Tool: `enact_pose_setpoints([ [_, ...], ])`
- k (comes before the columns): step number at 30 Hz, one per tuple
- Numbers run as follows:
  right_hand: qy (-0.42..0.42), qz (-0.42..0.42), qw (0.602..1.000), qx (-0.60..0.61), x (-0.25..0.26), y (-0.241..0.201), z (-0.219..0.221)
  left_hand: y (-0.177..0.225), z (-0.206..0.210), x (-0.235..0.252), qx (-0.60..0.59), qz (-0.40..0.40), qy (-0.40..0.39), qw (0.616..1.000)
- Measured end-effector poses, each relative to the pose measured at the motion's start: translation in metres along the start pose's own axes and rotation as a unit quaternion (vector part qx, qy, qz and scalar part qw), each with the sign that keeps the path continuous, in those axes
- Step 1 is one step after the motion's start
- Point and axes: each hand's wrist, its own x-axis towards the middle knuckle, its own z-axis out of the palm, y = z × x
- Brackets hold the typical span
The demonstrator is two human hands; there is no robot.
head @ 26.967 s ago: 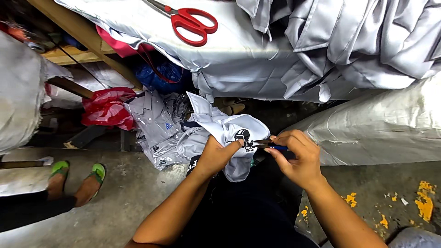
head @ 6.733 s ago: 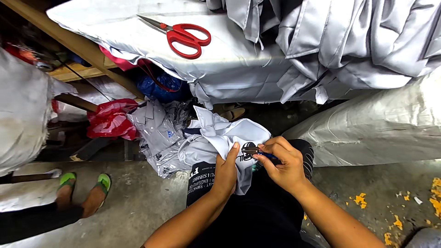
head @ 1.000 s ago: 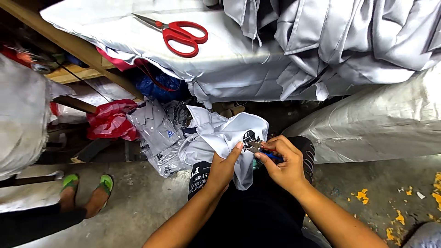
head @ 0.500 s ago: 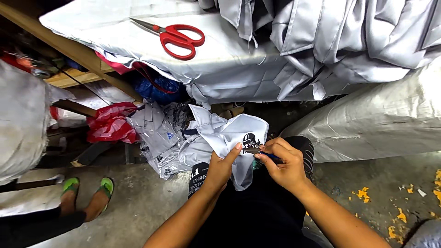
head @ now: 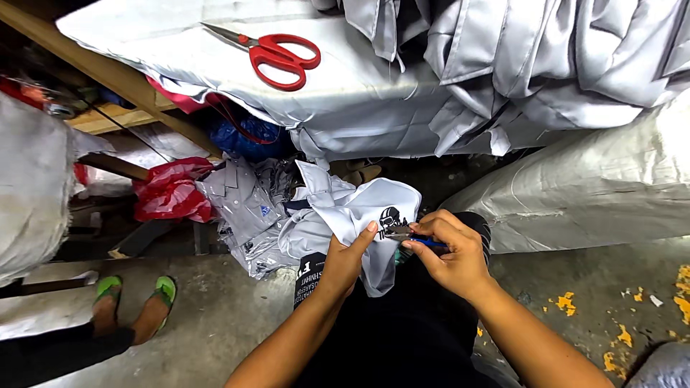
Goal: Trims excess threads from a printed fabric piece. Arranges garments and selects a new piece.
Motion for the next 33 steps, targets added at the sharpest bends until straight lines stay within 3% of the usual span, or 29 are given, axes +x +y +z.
enact_pose_setpoints([
  [23,0.02,-0.004,1.0,-0.01,-0.002,0.001,0.009,0.0,0.001,-0.001,-0.001,0.003,0.007,1.0],
  [33,0.014,-0.05,0.998,-0.019,-0.002,0.007,0.012,-0.002,-0.002,0.0,-0.002,-0.012,0.002,1.0],
])
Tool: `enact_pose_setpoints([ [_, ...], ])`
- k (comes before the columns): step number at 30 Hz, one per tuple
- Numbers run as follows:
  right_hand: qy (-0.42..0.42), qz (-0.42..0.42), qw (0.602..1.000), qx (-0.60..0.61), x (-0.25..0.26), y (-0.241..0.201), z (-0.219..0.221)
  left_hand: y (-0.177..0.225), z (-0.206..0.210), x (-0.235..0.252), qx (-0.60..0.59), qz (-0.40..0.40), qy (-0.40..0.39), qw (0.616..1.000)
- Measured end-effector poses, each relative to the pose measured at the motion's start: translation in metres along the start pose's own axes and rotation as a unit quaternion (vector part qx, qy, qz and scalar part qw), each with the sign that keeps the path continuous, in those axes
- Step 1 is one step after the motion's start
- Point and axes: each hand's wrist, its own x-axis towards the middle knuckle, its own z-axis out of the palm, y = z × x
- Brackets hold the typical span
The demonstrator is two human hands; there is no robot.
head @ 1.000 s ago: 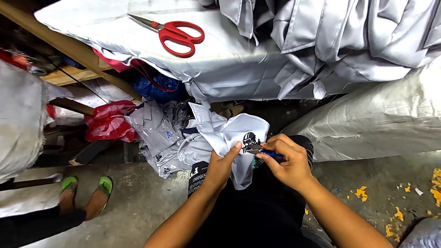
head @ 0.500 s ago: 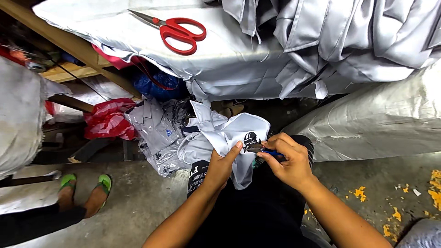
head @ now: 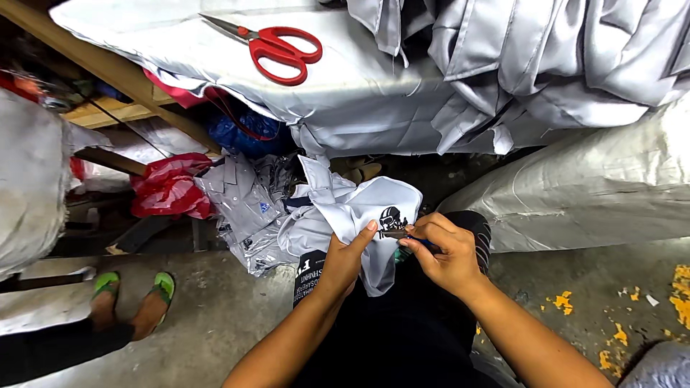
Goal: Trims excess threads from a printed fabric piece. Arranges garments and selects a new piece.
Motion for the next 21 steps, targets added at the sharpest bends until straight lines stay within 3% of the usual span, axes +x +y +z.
enact_pose_setpoints([
  [21,-0.009,0.002,1.0,-0.011,-0.0001,-0.0048,-0.0013,-0.0035,0.0041,-0.0007,-0.028,0.014,0.016,0.999],
])
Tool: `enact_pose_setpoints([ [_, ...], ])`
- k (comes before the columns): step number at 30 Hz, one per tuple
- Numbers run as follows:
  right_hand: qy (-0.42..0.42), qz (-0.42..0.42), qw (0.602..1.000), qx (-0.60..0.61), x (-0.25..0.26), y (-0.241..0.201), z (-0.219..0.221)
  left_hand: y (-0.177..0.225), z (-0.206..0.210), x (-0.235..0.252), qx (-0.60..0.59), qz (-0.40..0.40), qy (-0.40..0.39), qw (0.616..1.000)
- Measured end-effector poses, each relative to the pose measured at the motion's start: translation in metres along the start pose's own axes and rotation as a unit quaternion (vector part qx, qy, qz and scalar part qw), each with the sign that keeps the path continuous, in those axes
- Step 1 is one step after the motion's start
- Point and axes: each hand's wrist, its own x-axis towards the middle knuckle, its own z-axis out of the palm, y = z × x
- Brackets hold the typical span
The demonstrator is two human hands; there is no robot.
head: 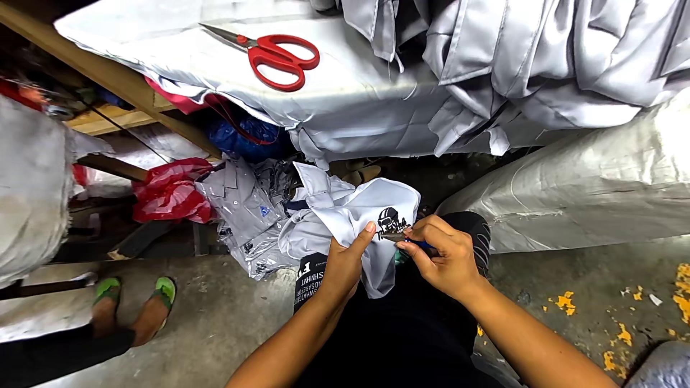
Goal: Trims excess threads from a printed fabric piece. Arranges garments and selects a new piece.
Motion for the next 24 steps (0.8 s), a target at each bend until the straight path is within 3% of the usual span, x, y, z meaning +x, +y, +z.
enact_pose_setpoints([
  [8,-0.029,0.054,0.996,0.061,0.003,-0.0005,-0.0087,0.003,-0.0013,-0.0003,0.016,0.003,-0.006,1.0],
  [24,-0.052,0.013,0.998,0.029,0.0079,0.0066,-0.0085,0.003,-0.002,0.0004,0.029,-0.007,-0.007,1.0],
])
